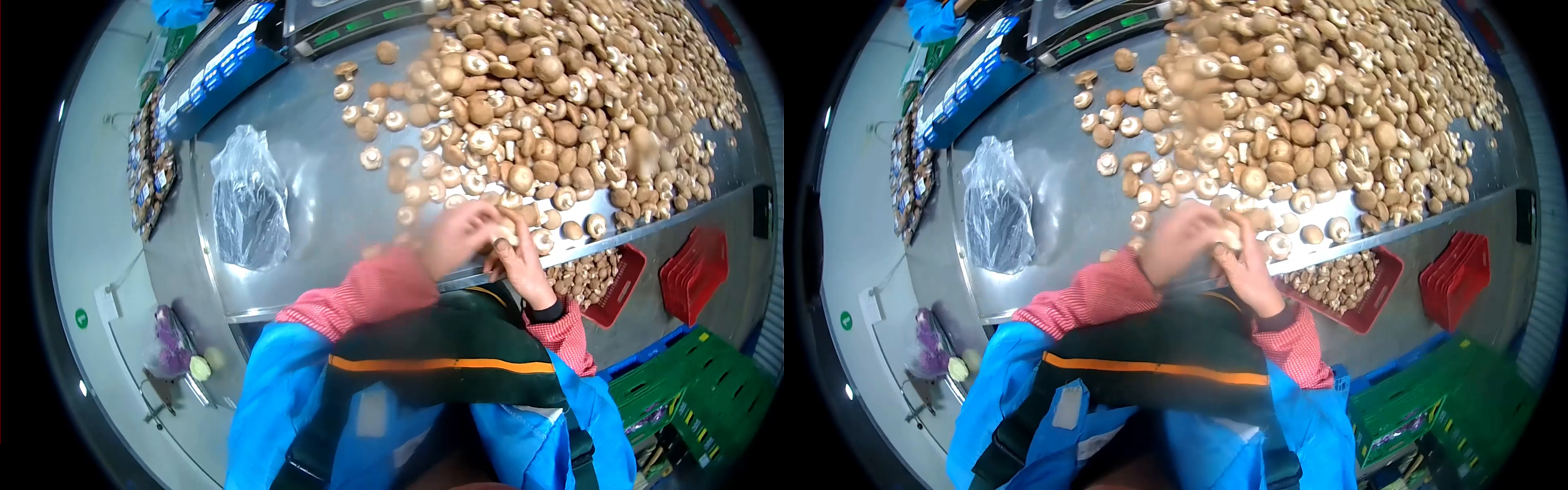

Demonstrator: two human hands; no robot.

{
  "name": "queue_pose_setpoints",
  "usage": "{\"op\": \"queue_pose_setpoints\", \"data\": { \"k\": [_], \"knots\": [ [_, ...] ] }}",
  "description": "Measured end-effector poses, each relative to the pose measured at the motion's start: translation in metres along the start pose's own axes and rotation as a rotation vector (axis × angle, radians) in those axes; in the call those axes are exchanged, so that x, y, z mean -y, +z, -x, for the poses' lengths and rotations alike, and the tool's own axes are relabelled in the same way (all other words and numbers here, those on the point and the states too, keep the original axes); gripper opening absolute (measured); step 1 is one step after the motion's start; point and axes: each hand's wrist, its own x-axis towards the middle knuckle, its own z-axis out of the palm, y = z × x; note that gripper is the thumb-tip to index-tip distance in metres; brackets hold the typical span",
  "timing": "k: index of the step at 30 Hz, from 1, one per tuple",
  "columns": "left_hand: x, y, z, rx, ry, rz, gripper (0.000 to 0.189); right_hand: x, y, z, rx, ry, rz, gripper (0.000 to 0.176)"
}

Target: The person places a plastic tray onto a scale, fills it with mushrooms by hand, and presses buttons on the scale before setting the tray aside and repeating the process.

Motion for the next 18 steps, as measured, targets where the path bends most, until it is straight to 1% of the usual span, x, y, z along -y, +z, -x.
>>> {"op": "queue_pose_setpoints", "data": {
  "k": [2, 4, 5, 6, 7, 8, 9, 10, 11, 12, 13, 14, 15, 16, 17, 18],
  "knots": [
    [0.016, 0.016, 0.001, 0.059, 0.064, 0.168, 0.021, 0.001, -0.012, 0.003, -0.052, 0.057, 0.036, 0.043],
    [0.005, -0.011, 0.001, -0.012, 0.212, -0.185, 0.027, 0.018, -0.032, 0.018, -0.203, 0.208, -0.019, 0.036],
    [0.009, -0.026, 0.004, -0.159, 0.196, -0.274, 0.033, 0.037, -0.039, 0.03, -0.288, 0.316, -0.098, 0.033],
    [0.016, -0.05, 0.006, -0.392, 0.391, -0.464, 0.042, -0.015, -0.095, 0.034, -0.352, 0.024, 0.299, 0.035],
    [0.015, -0.086, 0.009, -0.514, 0.361, -0.569, 0.057, -0.045, -0.152, 0.043, -0.372, -0.099, 0.504, 0.035],
    [0.012, -0.123, 0.019, -0.677, 0.32, -0.768, 0.067, -0.052, -0.177, 0.058, -0.511, -0.094, 0.382, 0.035],
    [0.009, -0.158, 0.033, -0.833, 0.274, -0.964, 0.077, -0.074, -0.228, 0.072, -0.571, -0.103, 0.503, 0.04],
    [0.009, -0.189, 0.049, -0.95, 0.147, -1.117, 0.084, -0.094, -0.266, 0.078, -0.642, -0.115, 0.619, 0.045],
    [0.011, -0.219, 0.065, -1.059, 0.016, -1.263, 0.091, -0.093, -0.268, 0.085, -0.752, -0.001, 0.931, 0.051],
    [0.029, -0.251, 0.082, -1.115, -0.043, -1.35, 0.097, -0.079, -0.258, 0.092, -0.863, 0.114, 1.242, 0.058],
    [0.038, -0.273, 0.095, -1.145, -0.203, -1.337, 0.098, -0.036, -0.217, 0.088, -0.849, 0.187, 1.393, 0.072],
    [0.046, -0.285, 0.107, -1.156, -0.287, -1.389, 0.084, -0.044, -0.22, 0.079, -0.94, 0.018, 1.441, 0.063],
    [0.056, -0.297, 0.119, -1.153, -0.362, -1.44, 0.071, -0.058, -0.22, 0.061, -0.836, -0.085, 1.013, 0.055],
    [0.086, -0.318, 0.151, -1.014, -0.386, -1.297, 0.058, -0.036, -0.168, 0.045, -0.723, -0.233, 0.942, 0.045],
    [0.115, -0.339, 0.139, -0.838, -0.297, -1.141, 0.046, -0.015, -0.113, 0.024, -0.594, -0.364, 0.861, 0.038],
    [0.105, -0.316, 0.138, -0.953, -0.115, -1.07, 0.023, -0.008, -0.08, 0.012, -0.47, -0.438, 0.914, 0.032]
  ]
}}
